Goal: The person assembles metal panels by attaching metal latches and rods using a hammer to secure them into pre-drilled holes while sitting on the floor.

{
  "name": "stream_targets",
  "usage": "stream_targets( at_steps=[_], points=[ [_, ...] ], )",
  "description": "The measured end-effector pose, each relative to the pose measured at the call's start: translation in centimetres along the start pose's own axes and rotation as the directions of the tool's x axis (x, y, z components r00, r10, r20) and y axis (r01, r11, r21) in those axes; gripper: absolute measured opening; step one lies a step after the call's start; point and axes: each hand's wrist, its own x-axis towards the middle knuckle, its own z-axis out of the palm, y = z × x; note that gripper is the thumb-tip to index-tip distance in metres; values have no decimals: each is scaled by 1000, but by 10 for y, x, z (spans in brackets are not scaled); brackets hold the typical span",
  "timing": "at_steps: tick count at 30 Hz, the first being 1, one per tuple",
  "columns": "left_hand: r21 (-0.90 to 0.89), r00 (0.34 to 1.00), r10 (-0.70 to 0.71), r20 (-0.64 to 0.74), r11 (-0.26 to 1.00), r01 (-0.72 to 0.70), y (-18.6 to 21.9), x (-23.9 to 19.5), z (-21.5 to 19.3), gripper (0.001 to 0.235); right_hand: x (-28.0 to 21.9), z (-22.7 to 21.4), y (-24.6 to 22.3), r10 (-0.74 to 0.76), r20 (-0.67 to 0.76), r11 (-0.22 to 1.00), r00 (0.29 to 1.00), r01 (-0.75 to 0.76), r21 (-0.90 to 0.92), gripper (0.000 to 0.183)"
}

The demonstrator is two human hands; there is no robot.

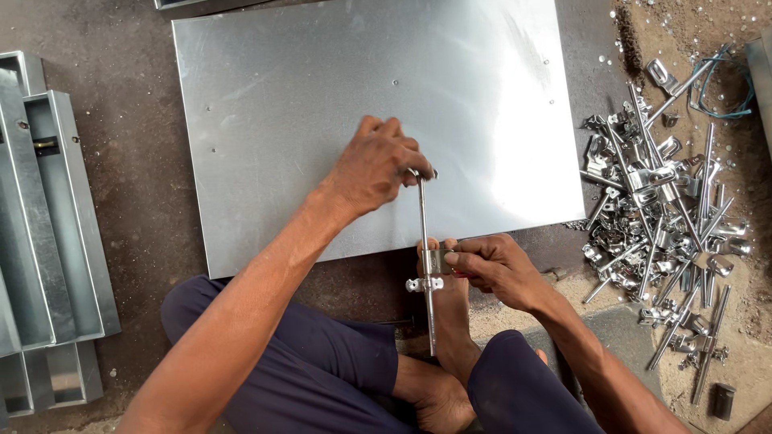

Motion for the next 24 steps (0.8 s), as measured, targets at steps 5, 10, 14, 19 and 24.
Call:
stream_targets(
  at_steps=[5, 10, 14, 19, 24],
  points=[
    [-51, 976, 163, -142, 984, -172, 18, -14, -3, 28, -1, -6, -1, 11, -64, 999, 998, -14, -42, 27],
    [-354, 897, -385, -217, 887, 295, -12, -28, -11, 61, -14, -18, -17, -7, -168, 982, 986, 38, 183, 33],
    [-267, 901, -383, -203, 907, 325, -7, -32, 20, 33, 0, -11, -35, -106, -277, 943, 955, 185, 278, 30],
    [-908, 794, -608, 3, 331, 257, 48, -46, 55, 28, 29, 11, -28, -233, -332, 946, 914, 292, 140, 31],
    [-989, 819, -574, 8, -125, -78, 82, -74, 39, 24, 32, 29, -18, -194, -208, 848, 959, 270, 456, 30]
  ],
)
